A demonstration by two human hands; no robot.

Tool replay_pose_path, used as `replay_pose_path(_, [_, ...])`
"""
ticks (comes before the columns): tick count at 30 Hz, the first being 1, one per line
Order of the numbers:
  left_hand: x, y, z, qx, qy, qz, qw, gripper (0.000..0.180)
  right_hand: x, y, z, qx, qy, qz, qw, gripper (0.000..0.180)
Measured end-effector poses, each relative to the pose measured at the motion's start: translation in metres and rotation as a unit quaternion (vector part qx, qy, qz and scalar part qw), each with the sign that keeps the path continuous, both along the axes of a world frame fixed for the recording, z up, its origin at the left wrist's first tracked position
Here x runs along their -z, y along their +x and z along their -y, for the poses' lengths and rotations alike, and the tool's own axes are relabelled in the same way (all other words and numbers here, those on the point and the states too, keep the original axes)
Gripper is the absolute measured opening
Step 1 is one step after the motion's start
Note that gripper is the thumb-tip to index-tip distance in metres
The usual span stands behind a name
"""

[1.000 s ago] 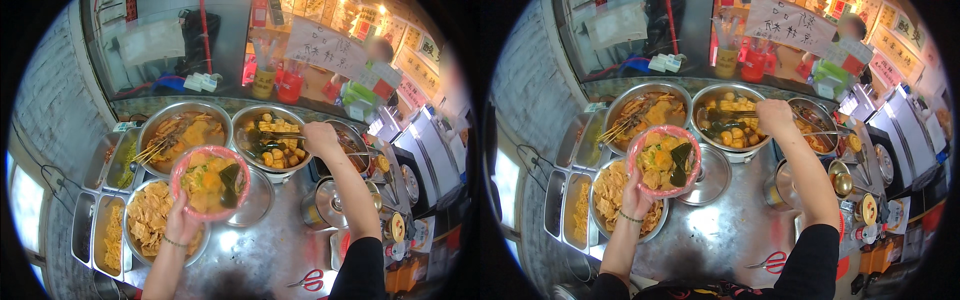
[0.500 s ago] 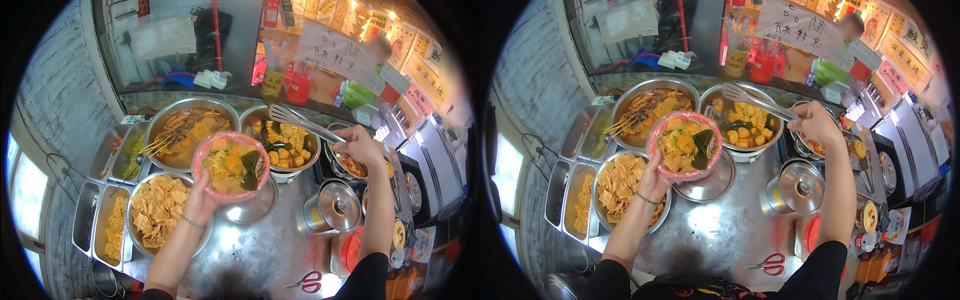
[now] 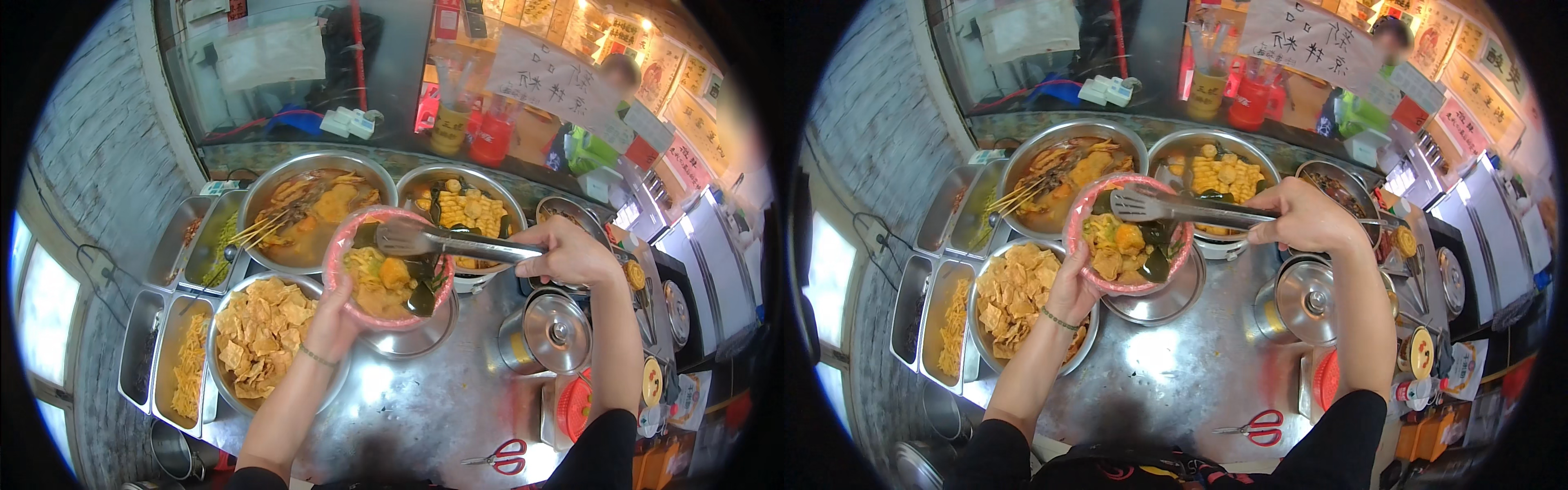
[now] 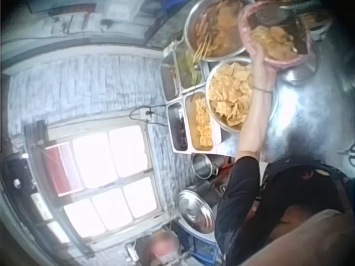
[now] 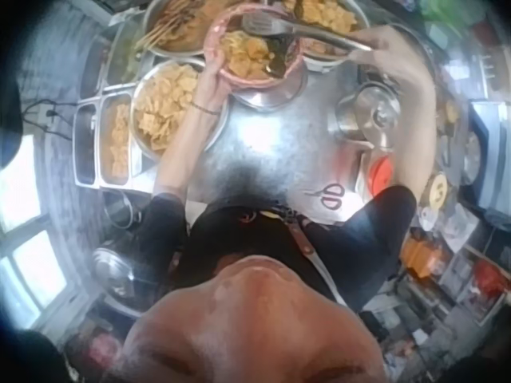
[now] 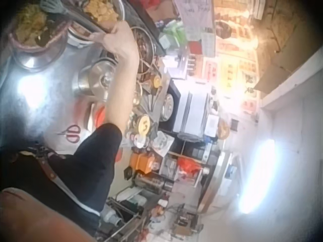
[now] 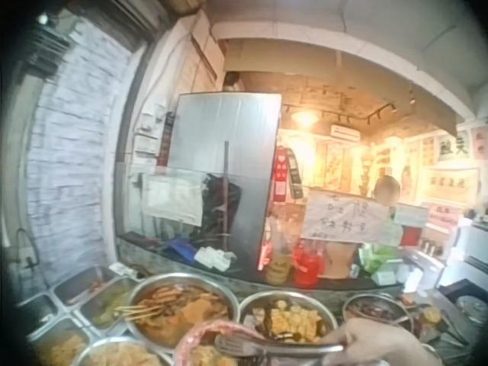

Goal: The person assembles a food order by placing various ingredients into a plastic bowl using tongs, then adds broth from a large pot using a ladle. The person places the finished bowl on the counter and briefly touches their face.

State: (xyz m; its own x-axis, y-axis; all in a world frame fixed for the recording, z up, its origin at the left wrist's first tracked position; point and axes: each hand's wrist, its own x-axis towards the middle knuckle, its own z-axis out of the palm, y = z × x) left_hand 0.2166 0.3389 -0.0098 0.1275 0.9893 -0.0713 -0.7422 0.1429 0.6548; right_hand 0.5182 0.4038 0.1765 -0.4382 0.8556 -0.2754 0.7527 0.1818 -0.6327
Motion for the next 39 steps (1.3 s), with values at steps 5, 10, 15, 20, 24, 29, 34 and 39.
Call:
replay_pose_path(5, [0.004, -0.007, -0.003, 0.016, -0.024, 0.028, 0.999, 0.060, 0.001, -0.009, 0.014, 0.002, 0.102, 0.088, 0.991, 0.036])
replay_pose_path(10, [0.004, -0.013, 0.004, -0.005, -0.027, 0.043, 0.999, 0.060, -0.004, 0.000, 0.013, 0.079, 0.139, 0.097, 0.982, 0.038])
replay_pose_path(15, [0.006, -0.020, 0.006, -0.015, -0.037, 0.049, 0.998, 0.058, 0.020, 0.012, -0.009, 0.030, 0.281, 0.358, 0.890, 0.030])
replay_pose_path(20, [0.006, -0.024, 0.010, -0.006, -0.038, 0.032, 0.999, 0.058, 0.060, -0.002, -0.038, 0.011, 0.290, 0.443, 0.848, 0.017])
replay_pose_path(24, [0.002, -0.023, 0.012, -0.011, -0.046, 0.026, 0.999, 0.057, 0.072, -0.011, -0.047, -0.026, 0.311, 0.441, 0.841, 0.016])
replay_pose_path(29, [0.002, -0.021, 0.008, -0.016, -0.043, 0.031, 0.998, 0.056, 0.067, 0.022, -0.050, 0.057, 0.264, 0.336, 0.902, 0.022])
replay_pose_path(34, [0.005, -0.015, -0.003, 0.010, -0.039, 0.043, 0.998, 0.056, 0.063, 0.048, -0.045, 0.165, 0.127, 0.210, 0.955, 0.033])
replay_pose_path(39, [-0.001, -0.002, -0.011, 0.023, -0.036, 0.037, 0.998, 0.056, 0.045, 0.059, -0.031, 0.175, 0.044, -0.020, 0.983, 0.020])
